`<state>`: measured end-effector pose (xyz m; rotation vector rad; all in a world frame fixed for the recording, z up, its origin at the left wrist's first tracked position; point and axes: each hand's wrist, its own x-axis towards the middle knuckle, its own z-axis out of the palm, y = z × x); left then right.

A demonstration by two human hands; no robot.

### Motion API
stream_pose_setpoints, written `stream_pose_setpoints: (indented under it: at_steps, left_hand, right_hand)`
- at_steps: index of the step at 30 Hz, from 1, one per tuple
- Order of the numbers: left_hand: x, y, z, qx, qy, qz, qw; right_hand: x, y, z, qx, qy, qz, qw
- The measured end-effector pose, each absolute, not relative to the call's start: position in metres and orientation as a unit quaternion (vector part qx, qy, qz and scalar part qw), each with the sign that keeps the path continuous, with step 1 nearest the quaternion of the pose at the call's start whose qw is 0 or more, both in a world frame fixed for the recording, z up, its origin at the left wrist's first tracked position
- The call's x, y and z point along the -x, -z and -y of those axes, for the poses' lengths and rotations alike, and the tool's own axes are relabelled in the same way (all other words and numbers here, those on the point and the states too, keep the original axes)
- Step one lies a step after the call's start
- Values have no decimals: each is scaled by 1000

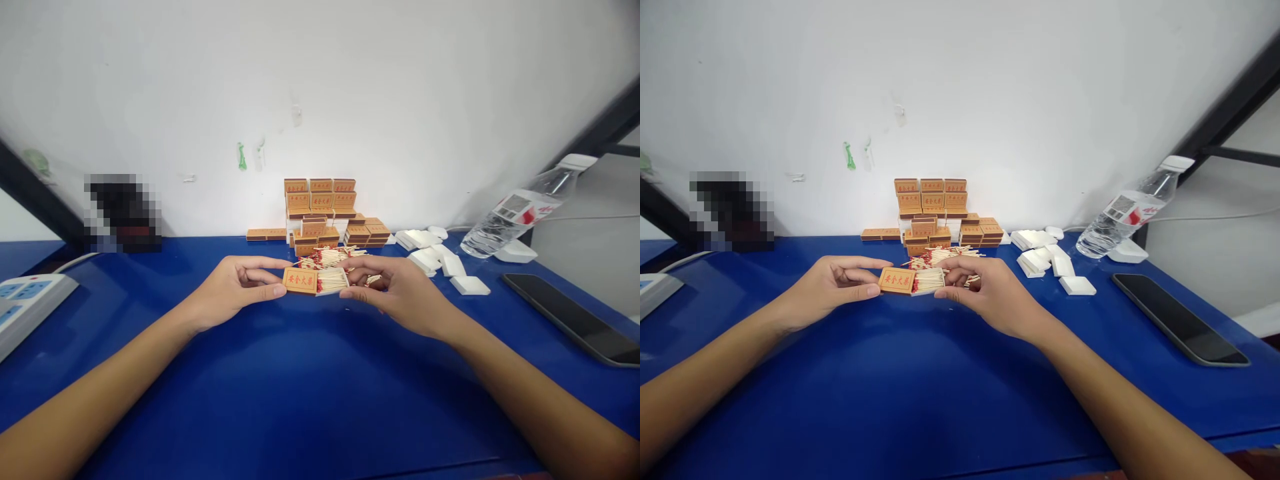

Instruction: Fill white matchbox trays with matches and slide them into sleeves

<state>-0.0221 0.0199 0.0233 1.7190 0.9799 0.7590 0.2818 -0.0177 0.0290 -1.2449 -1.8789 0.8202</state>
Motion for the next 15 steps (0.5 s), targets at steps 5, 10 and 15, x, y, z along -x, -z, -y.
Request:
stream_pose_setpoints:
  at_steps: [5,10,15]
  left_hand:
    - [20,-21,-17,-694,-309,-399,513]
    - [17,-25,-13,-692,-339,-393,502]
    - [10,-25,0,-687,-383,-373,492]
  right_hand:
    - [-281,-29,20,485,-308,729,373]
    - [-279,-25,22,476,-317,734,367]
    - [-277,-27,26,474,-304,726,394]
